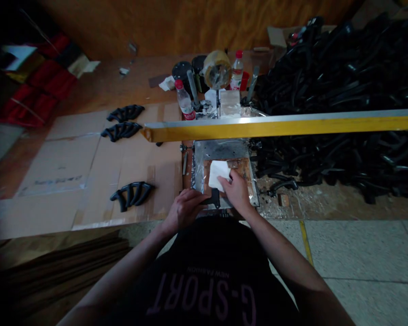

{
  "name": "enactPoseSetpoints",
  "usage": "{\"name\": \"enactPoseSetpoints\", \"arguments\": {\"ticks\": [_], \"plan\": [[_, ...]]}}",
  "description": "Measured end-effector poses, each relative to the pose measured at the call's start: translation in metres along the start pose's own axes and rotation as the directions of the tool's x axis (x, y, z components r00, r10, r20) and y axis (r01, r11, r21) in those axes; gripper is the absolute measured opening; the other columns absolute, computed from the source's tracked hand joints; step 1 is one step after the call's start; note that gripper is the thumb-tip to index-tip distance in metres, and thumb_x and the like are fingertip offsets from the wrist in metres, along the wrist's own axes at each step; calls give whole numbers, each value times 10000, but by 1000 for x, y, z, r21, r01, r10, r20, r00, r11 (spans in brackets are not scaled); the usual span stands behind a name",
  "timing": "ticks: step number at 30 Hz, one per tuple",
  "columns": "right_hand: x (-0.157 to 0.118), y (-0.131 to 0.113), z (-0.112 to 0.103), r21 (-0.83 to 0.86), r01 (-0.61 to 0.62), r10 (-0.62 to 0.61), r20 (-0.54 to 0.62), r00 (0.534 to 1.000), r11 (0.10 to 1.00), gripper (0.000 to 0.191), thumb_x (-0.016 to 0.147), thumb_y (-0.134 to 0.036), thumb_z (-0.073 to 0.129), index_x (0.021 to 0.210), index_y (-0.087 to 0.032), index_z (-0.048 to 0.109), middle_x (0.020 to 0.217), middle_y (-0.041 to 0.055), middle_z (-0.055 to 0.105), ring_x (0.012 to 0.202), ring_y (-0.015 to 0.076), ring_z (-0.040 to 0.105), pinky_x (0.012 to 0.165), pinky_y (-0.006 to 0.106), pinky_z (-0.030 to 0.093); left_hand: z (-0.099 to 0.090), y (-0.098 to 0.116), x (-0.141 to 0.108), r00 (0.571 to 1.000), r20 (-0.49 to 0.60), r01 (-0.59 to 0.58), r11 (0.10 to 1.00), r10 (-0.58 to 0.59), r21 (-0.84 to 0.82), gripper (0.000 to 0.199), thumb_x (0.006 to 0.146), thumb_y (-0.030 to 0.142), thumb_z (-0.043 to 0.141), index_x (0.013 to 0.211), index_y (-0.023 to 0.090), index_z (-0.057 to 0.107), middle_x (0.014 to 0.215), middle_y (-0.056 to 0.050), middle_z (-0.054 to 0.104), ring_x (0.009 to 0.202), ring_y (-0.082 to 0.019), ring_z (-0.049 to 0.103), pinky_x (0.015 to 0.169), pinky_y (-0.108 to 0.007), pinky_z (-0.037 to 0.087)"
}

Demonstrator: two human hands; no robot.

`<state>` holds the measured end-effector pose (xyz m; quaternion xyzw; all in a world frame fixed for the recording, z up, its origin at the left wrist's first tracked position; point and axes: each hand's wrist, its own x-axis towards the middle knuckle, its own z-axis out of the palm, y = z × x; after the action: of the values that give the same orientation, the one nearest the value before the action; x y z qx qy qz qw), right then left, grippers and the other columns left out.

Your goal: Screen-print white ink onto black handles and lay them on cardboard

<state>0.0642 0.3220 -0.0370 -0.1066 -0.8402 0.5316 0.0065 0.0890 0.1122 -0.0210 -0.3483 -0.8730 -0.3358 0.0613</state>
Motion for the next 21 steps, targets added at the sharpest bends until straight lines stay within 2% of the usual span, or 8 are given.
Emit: {"name": "enactPoseSetpoints", "arguments": {"ticks": [2, 5, 7, 9, 12, 14, 17, 21], "plan": [[2, 0, -9, 135, -48, 55, -46, 997, 990, 401, 735, -450, 685, 1003, -153, 659, 927, 69, 717, 775, 202, 640, 687, 300, 483, 1, 1, 2, 1000, -5, 26, 999, -26, -29, 287, 910, 328, 567, 1100, 140, 670, 903, -80, 685, 830, -175, 610, 773, -321, 514], [-8, -5, -17, 270, -93, 87, 36, 996, 958, 455, 724, -470, 706, 1054, -161, 653, 933, 58, 723, 734, 189, 640, 656, 292, 494, 3, -1, 4, 999, -3, 36, 998, -36, -61, 281, 911, 324, 567, 1095, 141, 675, 921, -85, 691, 846, -172, 624, 790, -324, 525], [-17, -8, -16, 219, -80, 51, 135, 990, 972, 413, 731, -454, 707, 1026, -169, 665, 915, 50, 726, 737, 186, 642, 669, 294, 497, 6, -4, 4, 1000, 0, 27, 997, -27, -74, 274, 906, 310, 575, 1101, 145, 675, 938, -87, 694, 864, -175, 629, 809, -332, 526], [-19, -8, -14, 102, -45, 31, 136, 990, 994, 342, 748, -439, 691, 962, -173, 675, 897, 50, 725, 761, 192, 644, 699, 304, 500, 11, -6, 4, 999, 19, 30, 995, -28, -100, 275, 902, 308, 581, 1101, 145, 678, 958, -90, 698, 883, -181, 634, 825, -341, 529], [-10, 4, -23, 21, -73, 74, -58, 996, 997, 331, 741, -451, 686, 907, -164, 674, 863, 61, 721, 744, 201, 642, 694, 322, 507, 22, -7, 11, 995, 87, 62, 984, -48, -168, 283, 897, 331, 584, 1079, 143, 692, 976, -95, 710, 909, -191, 649, 834, -337, 539], [-1, 17, -38, 132, -128, 151, -181, 972, 983, 402, 704, -463, 719, 959, -155, 674, 884, 69, 723, 739, 204, 647, 681, 331, 518, 32, -7, 25, 986, 150, 104, 971, -72, -216, 290, 883, 336, 604, 1083, 149, 698, 1005, -94, 717, 960, -198, 654, 868, -334, 539], [7, 35, -65, 378, -147, 283, -337, 898, 914, 482, 645, -441, 782, 1015, -153, 670, 939, 65, 723, 765, 195, 660, 686, 326, 538, 51, -8, 65, 959, 249, 198, 948, -135, -247, 306, 876, 269, 609, 1159, 173, 677, 1120, -91, 704, 1069, -207, 636, 965, -353, 505], [7, 48, -90, 553, -25, 343, -480, 808, 833, 494, 602, -357, 834, 1034, -176, 676, 1052, 46, 707, 859, 177, 673, 756, 310, 562, 67, -25, 133, 930, 293, 335, 843, -223, -421, 359, 842, 196, 619, 1197, 231, 659, 1222, -45, 677, 1130, -194, 614, 1037, -358, 450]]}}
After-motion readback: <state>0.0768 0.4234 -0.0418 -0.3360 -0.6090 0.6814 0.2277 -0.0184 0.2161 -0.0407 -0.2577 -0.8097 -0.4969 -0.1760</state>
